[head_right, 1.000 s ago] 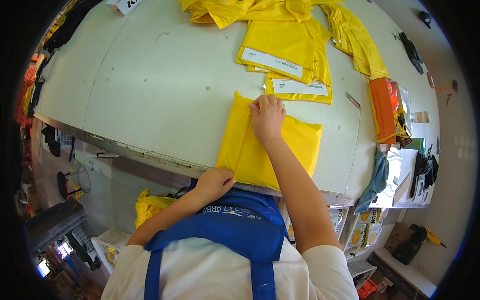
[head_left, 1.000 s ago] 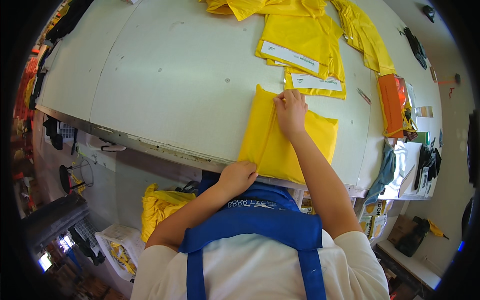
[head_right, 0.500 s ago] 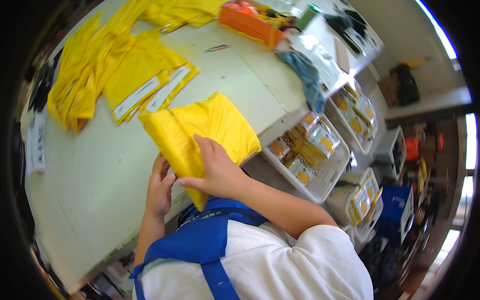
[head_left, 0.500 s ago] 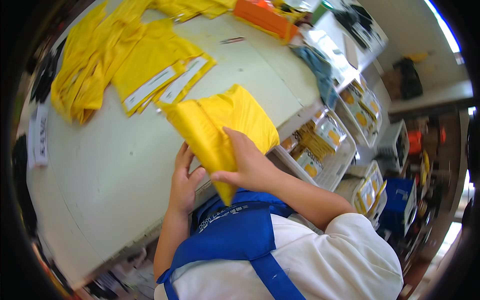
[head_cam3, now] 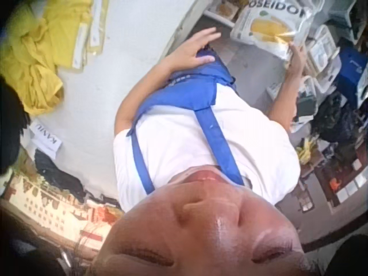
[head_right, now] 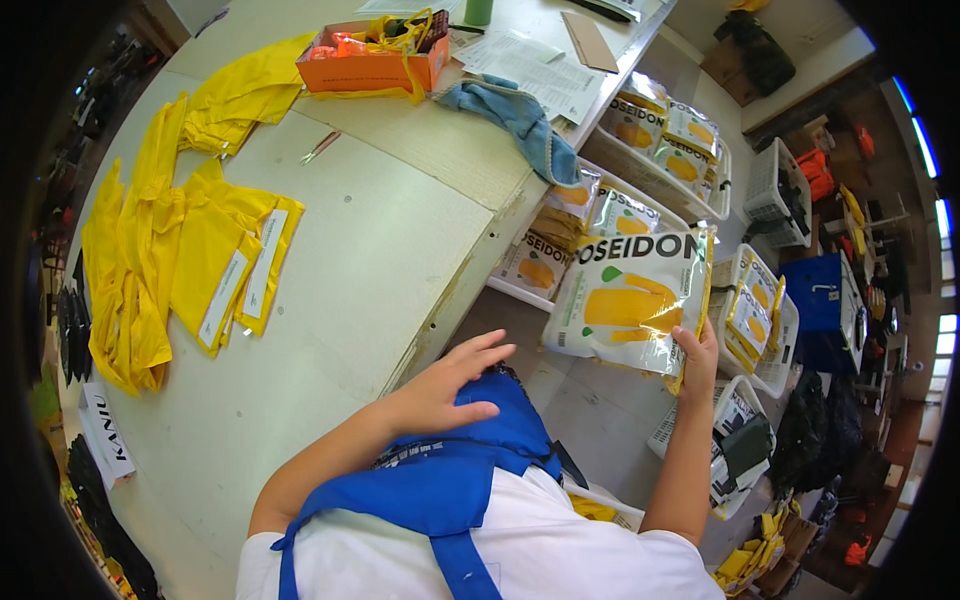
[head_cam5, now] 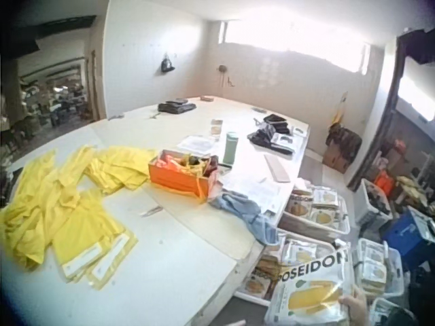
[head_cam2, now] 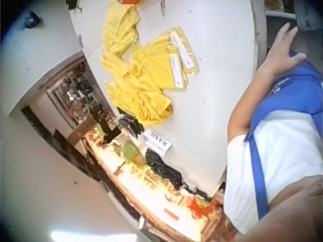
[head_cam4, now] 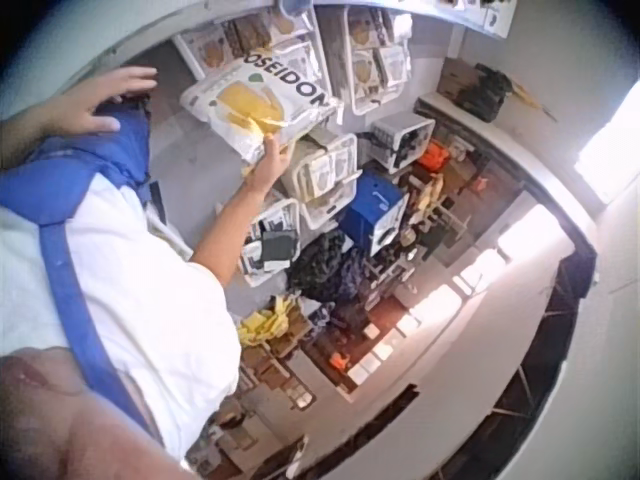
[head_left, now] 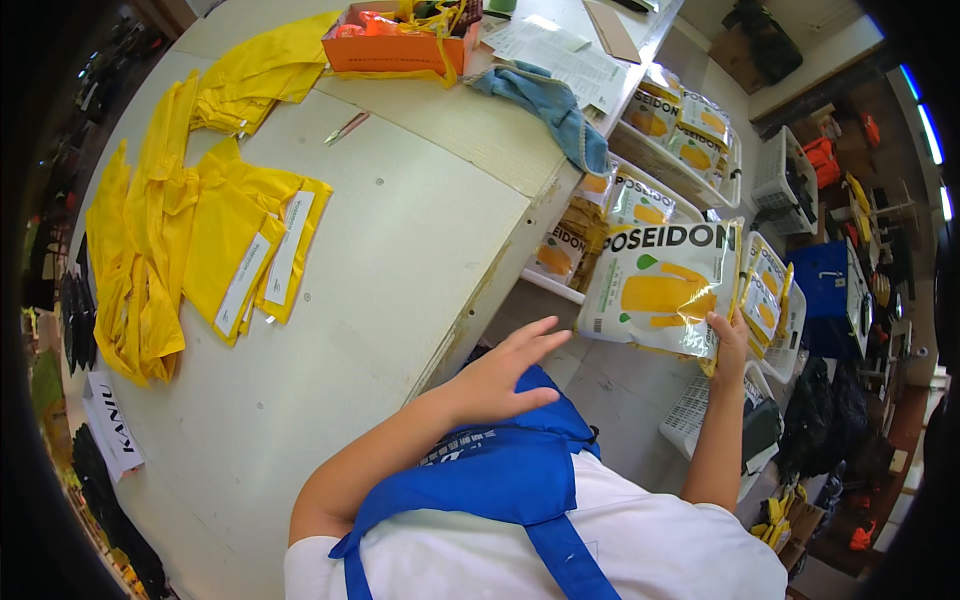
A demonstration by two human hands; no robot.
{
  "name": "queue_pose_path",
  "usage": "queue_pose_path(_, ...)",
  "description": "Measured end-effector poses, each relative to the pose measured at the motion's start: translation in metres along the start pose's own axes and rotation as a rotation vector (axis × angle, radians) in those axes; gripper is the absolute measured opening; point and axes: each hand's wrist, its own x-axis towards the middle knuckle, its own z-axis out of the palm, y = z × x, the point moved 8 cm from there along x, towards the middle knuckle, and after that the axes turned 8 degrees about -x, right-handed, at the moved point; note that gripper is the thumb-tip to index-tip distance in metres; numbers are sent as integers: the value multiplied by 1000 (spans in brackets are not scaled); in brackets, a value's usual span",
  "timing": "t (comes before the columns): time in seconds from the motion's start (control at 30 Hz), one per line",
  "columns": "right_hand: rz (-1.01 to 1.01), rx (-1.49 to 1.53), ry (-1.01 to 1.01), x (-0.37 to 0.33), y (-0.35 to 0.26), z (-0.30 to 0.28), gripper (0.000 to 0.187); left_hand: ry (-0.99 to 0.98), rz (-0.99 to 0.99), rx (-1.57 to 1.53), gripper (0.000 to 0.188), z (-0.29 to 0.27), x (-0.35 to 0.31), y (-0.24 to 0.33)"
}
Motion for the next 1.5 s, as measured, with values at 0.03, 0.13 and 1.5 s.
queue_pose_path(0.03,15,21,-28,19,20,-2,37,57,-65,-28,70,-10,-7,-18)
queue_pose_path(0.13,126,160,-107,93,95,5,38,278,-202,-54,68,-51,-37,-54)
queue_pose_path(1.5,563,212,-1707,-381,-19,715,53,1357,-33,821,23,-151,-481,52)
